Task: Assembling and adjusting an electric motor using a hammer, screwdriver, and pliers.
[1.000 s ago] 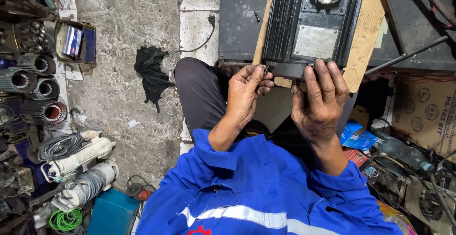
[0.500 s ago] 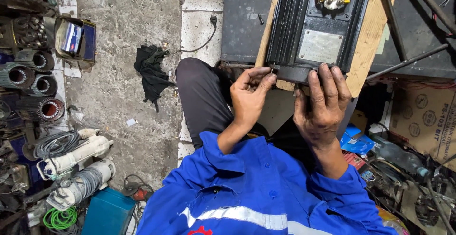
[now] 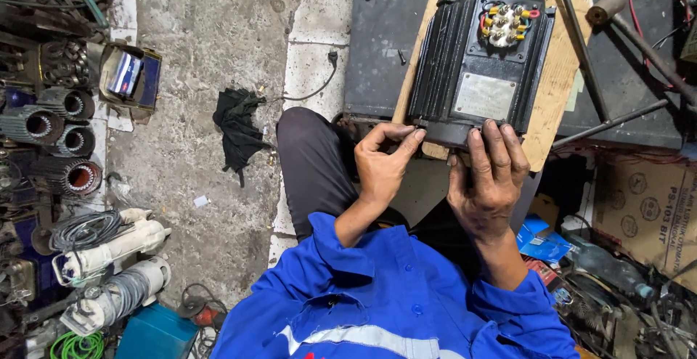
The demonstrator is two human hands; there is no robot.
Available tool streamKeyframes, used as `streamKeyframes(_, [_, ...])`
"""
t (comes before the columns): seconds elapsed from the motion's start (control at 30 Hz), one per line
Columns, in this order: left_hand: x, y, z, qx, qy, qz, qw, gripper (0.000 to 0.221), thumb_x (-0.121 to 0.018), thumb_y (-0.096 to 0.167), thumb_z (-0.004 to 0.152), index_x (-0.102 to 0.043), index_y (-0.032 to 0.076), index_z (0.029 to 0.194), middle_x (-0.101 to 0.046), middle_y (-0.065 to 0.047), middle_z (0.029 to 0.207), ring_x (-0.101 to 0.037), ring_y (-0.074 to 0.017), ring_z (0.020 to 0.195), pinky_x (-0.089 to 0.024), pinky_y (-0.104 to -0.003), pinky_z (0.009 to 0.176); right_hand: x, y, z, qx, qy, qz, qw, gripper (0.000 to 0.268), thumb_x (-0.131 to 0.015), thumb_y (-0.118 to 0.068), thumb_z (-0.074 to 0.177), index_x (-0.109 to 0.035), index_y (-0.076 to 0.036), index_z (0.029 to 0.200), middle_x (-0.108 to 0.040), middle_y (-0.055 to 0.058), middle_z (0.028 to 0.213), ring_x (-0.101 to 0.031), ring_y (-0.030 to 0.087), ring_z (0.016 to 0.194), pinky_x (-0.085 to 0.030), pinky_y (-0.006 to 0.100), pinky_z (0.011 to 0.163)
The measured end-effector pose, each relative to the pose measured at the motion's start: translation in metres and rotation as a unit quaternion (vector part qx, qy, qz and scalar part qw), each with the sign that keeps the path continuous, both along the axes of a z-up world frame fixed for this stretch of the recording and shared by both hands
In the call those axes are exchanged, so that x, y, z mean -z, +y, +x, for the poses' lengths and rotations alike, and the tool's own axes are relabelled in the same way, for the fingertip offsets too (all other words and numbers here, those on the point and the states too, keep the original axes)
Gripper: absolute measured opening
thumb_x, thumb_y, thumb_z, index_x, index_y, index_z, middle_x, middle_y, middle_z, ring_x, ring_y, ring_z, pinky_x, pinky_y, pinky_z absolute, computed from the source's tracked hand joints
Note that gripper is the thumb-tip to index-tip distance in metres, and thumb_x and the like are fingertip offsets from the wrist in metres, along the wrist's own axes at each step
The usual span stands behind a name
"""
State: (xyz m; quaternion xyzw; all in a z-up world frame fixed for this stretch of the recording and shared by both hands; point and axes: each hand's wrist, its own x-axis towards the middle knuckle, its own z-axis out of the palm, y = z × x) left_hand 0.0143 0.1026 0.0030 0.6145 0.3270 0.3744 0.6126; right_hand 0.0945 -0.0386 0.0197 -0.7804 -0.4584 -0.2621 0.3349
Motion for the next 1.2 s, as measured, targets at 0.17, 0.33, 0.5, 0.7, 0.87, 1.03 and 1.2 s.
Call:
streamKeyframes(0.17, [0.000, -0.002, 0.001, -0.002, -0.008, -0.042, 0.999, 0.020, -0.093, 0.014, 0.079, -0.079, 0.005, 0.090, -0.076, -0.009, 0.076, -0.068, -0.0089, 0.075, -0.056, -0.031, 0.071, 0.000, -0.002, 0.000, 0.000, 0.006, -0.004, 1.000, 0.044, -0.078, -0.008, 0.095, -0.069, 0.003, 0.137, -0.062, 0.025, 0.141, -0.052, 0.044, 0.135, -0.045, 0.053, 0.110])
streamKeyframes(0.33, [-0.002, -0.006, 0.003, -0.009, -0.007, -0.070, 0.997, 0.021, -0.093, 0.014, 0.079, -0.078, 0.003, 0.089, -0.076, -0.010, 0.075, -0.068, -0.0094, 0.075, -0.057, -0.030, 0.070, 0.002, -0.002, 0.001, -0.001, 0.003, -0.002, 1.000, 0.044, -0.079, -0.009, 0.095, -0.069, 0.003, 0.137, -0.063, 0.025, 0.141, -0.053, 0.044, 0.134, -0.045, 0.052, 0.110])
streamKeyframes(0.5, [0.004, -0.004, 0.001, -0.015, 0.007, -0.072, 0.997, 0.025, -0.095, 0.019, 0.077, -0.077, 0.005, 0.088, -0.075, -0.008, 0.074, -0.069, -0.0093, 0.074, -0.057, -0.030, 0.070, 0.003, -0.002, 0.001, -0.001, 0.005, -0.002, 1.000, 0.044, -0.078, -0.009, 0.095, -0.069, 0.002, 0.137, -0.063, 0.024, 0.141, -0.052, 0.043, 0.134, -0.045, 0.052, 0.110])
streamKeyframes(0.7, [0.005, -0.004, 0.002, -0.001, 0.015, -0.072, 0.997, 0.021, -0.093, 0.019, 0.080, -0.078, 0.005, 0.085, -0.075, -0.009, 0.070, -0.070, -0.0094, 0.070, -0.057, -0.028, 0.066, 0.003, -0.002, 0.002, 0.001, 0.000, -0.003, 1.000, 0.043, -0.077, -0.011, 0.096, -0.070, 0.002, 0.137, -0.063, 0.024, 0.141, -0.052, 0.043, 0.135, -0.045, 0.052, 0.110])
streamKeyframes(0.87, [0.003, -0.004, 0.002, 0.007, 0.002, -0.101, 0.995, 0.022, -0.093, 0.019, 0.080, -0.078, 0.003, 0.086, -0.074, -0.009, 0.068, -0.070, -0.0097, 0.069, -0.056, -0.027, 0.065, 0.005, -0.002, 0.002, 0.004, -0.001, -0.005, 1.000, 0.043, -0.077, -0.011, 0.096, -0.069, 0.001, 0.137, -0.063, 0.023, 0.141, -0.052, 0.042, 0.135, -0.045, 0.051, 0.110])
streamKeyframes(1.03, [-0.004, -0.007, 0.002, -0.001, 0.006, -0.095, 0.995, 0.024, -0.093, 0.020, 0.080, -0.078, 0.003, 0.088, -0.073, -0.008, 0.068, -0.068, -0.0094, 0.069, -0.056, -0.027, 0.063, 0.006, -0.002, 0.001, 0.006, 0.001, -0.002, 1.000, 0.044, -0.078, -0.010, 0.095, -0.070, 0.001, 0.137, -0.063, 0.023, 0.142, -0.052, 0.042, 0.135, -0.045, 0.051, 0.110])
streamKeyframes(1.2, [-0.003, -0.008, -0.001, -0.004, 0.010, -0.081, 0.997, 0.024, -0.091, 0.022, 0.083, -0.078, 0.003, 0.090, -0.073, -0.008, 0.069, -0.067, -0.0092, 0.071, -0.056, -0.028, 0.064, 0.006, -0.001, 0.001, 0.008, -0.001, 0.000, 1.000, 0.044, -0.078, -0.011, 0.095, -0.070, 0.001, 0.136, -0.063, 0.023, 0.142, -0.052, 0.042, 0.135, -0.044, 0.051, 0.111])
